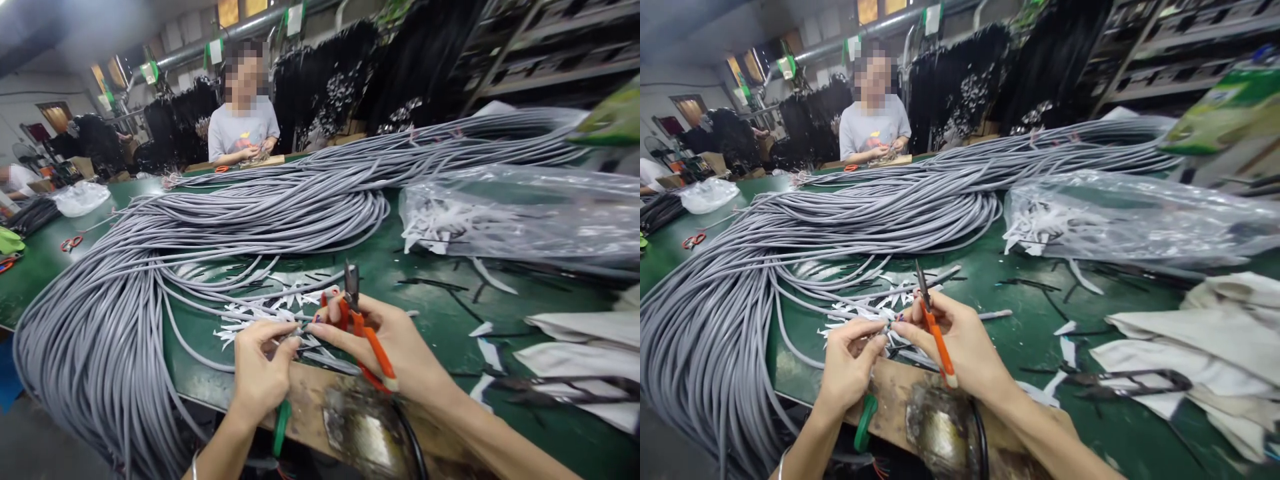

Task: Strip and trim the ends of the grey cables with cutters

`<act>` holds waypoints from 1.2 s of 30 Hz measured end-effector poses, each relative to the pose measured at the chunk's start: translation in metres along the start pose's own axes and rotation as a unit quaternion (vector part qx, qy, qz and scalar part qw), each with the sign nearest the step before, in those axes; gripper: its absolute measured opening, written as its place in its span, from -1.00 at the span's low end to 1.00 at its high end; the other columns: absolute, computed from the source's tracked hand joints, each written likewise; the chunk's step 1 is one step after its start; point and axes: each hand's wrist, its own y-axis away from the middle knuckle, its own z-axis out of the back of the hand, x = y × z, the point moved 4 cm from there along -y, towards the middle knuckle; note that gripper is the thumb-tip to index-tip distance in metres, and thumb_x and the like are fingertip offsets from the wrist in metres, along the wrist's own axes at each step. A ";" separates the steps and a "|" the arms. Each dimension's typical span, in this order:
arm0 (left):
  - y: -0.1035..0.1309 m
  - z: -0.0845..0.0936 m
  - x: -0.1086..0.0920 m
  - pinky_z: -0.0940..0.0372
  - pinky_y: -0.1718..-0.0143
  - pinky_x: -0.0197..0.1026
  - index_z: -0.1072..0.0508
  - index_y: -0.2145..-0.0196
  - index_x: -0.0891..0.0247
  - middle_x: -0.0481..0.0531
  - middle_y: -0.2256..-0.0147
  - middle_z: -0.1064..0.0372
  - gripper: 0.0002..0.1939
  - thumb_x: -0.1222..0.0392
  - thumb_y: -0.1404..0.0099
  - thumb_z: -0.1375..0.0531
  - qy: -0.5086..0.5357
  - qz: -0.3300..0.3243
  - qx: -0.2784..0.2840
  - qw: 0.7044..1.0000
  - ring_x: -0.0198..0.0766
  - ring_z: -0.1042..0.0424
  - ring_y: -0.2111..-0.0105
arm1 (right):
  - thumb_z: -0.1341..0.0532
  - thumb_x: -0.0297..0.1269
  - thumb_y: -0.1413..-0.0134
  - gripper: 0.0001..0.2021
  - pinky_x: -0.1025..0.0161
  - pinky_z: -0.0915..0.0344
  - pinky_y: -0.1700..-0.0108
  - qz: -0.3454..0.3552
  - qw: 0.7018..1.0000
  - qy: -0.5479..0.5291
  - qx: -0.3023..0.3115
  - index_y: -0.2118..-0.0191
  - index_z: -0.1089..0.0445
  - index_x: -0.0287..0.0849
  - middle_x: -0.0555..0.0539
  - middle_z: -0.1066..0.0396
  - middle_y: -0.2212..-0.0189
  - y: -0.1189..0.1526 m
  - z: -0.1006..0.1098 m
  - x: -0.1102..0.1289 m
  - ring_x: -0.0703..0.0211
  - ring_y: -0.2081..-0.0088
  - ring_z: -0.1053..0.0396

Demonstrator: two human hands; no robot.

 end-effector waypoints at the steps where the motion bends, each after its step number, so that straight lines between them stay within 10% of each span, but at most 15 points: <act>1: 0.001 0.000 -0.002 -0.27 0.45 -0.26 -0.60 0.36 0.31 0.13 0.40 -0.47 -0.82 0.35 -0.09 -0.20 -0.033 -0.022 -0.004 0.999 -0.21 -0.39 0.42 | -0.34 0.04 0.24 -0.59 0.32 -0.32 0.51 -0.002 1.000 -0.002 0.000 0.60 -0.18 -0.14 0.02 -0.30 0.61 0.001 0.000 -0.001 0.24 0.55 -0.28; 11: 0.005 0.001 -0.013 -0.21 0.43 -0.26 -0.58 0.36 0.29 0.05 0.52 -0.40 -0.80 0.42 -0.14 -0.16 -0.178 -0.111 -0.043 0.977 -0.25 -0.34 0.48 | -0.34 -0.02 0.22 -0.62 0.35 -0.27 0.51 -0.023 1.000 -0.009 -0.010 0.63 -0.19 -0.15 0.04 -0.26 0.63 0.003 -0.001 -0.006 0.27 0.56 -0.25; 20: -0.008 -0.010 -0.003 -0.12 0.53 -0.32 -0.58 0.33 0.38 -0.01 0.58 -0.33 -0.62 -0.01 -0.01 -0.30 0.089 0.115 0.086 0.986 -0.38 -0.21 0.59 | -0.19 -0.27 0.01 -0.80 0.36 -0.25 0.54 0.115 0.987 0.110 -0.029 0.57 -0.20 -0.12 0.03 -0.32 0.63 0.014 0.001 0.001 0.23 0.56 -0.34; 24: -0.016 -0.017 -0.009 0.14 0.63 -0.33 -0.50 0.66 0.42 -0.16 0.75 0.00 -0.44 -0.26 0.11 -0.27 0.137 0.127 0.108 0.976 -0.50 0.08 0.69 | -0.14 -0.37 0.03 -0.89 0.36 -0.26 0.55 0.170 0.972 0.158 -0.037 0.53 -0.26 -0.12 0.04 -0.35 0.64 0.018 0.001 0.006 0.26 0.61 -0.31; 29: -0.019 -0.016 -0.005 0.14 0.63 -0.32 -0.53 0.57 0.42 -0.12 0.70 -0.13 -0.50 -0.18 0.15 -0.33 0.146 0.151 0.051 0.976 -0.49 0.01 0.69 | -0.04 -0.53 0.13 -0.78 0.31 -0.36 0.49 0.262 0.934 0.232 -0.068 0.42 -0.34 -0.10 0.01 -0.47 0.54 0.022 0.000 0.015 0.17 0.53 -0.44; 36: -0.021 -0.019 -0.013 0.20 0.64 -0.32 -0.36 0.79 0.36 -0.20 0.77 0.05 -0.52 -0.13 0.11 -0.31 0.146 0.146 0.105 0.973 -0.51 0.12 0.69 | 0.00 -0.62 0.09 -0.67 0.25 -0.38 0.43 0.393 0.881 0.257 -0.057 0.35 -0.33 -0.04 0.01 -0.45 0.51 0.032 -0.002 0.026 0.14 0.47 -0.45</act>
